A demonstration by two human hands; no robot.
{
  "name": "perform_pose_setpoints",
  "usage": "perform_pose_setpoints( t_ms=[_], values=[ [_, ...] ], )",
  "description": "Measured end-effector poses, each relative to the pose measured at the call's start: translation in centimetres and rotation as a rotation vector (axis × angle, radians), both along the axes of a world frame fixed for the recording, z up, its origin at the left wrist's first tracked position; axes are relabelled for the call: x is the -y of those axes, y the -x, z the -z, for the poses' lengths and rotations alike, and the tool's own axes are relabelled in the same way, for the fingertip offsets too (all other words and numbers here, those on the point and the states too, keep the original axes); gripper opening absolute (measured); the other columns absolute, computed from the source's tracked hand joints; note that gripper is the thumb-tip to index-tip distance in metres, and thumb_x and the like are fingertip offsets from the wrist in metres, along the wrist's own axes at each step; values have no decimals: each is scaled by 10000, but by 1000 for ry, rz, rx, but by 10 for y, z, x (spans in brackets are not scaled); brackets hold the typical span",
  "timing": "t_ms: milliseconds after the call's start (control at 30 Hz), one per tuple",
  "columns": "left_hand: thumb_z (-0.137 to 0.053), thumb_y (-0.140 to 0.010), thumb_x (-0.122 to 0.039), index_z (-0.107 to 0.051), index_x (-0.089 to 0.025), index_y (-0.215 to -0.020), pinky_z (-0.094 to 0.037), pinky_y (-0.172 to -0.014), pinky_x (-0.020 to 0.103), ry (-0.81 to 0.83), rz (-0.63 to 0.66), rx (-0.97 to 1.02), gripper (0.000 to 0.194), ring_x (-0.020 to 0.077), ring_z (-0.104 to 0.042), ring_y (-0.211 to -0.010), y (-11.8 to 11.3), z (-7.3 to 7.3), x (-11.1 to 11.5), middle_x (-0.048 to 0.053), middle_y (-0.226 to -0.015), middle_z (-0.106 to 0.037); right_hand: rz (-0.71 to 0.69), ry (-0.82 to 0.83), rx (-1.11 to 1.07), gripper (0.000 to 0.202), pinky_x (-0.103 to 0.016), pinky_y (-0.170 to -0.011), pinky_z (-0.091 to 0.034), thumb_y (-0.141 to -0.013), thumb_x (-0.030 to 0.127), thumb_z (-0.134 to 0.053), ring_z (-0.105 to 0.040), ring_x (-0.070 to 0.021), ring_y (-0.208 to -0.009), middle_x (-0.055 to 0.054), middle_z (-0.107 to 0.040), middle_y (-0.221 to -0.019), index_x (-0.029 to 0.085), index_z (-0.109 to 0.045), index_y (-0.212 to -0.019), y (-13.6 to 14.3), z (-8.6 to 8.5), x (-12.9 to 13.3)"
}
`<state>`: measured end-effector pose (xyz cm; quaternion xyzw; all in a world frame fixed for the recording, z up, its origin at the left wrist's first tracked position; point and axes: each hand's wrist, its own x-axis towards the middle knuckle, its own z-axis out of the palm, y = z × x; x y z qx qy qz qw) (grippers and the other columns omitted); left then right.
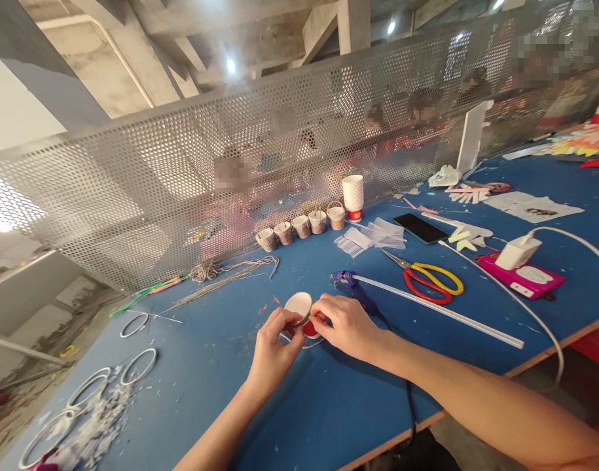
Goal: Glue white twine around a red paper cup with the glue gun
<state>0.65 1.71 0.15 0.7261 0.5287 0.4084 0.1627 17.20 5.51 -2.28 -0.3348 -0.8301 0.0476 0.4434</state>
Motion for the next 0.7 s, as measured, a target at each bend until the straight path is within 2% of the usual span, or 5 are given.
perform_pose_setpoints(
  t_ms=[133,700],
  values=[
    [-575,-771,-206,-621,-201,-711,-469,-595,232,-31,0,5,76,125,-557,-601,0,0,0,-8,-676,-612,8,-5,1,155,-246,-527,-344,-814,94,-547,-547,-119,-538,13,-587,-637,194,-520,-698,0,-1,1],
    [-576,-750,-202,-583,-193,-636,-439,-552,214,-81,-6,4,115,107,-496,-553,1,2,-2,-30,-611,-546,36,-32,-2,131,-241,-534,-356,-812,113,-573,-555,-113,-532,21,-598,-639,189,-545,-710,1,1,0]
  ],
)
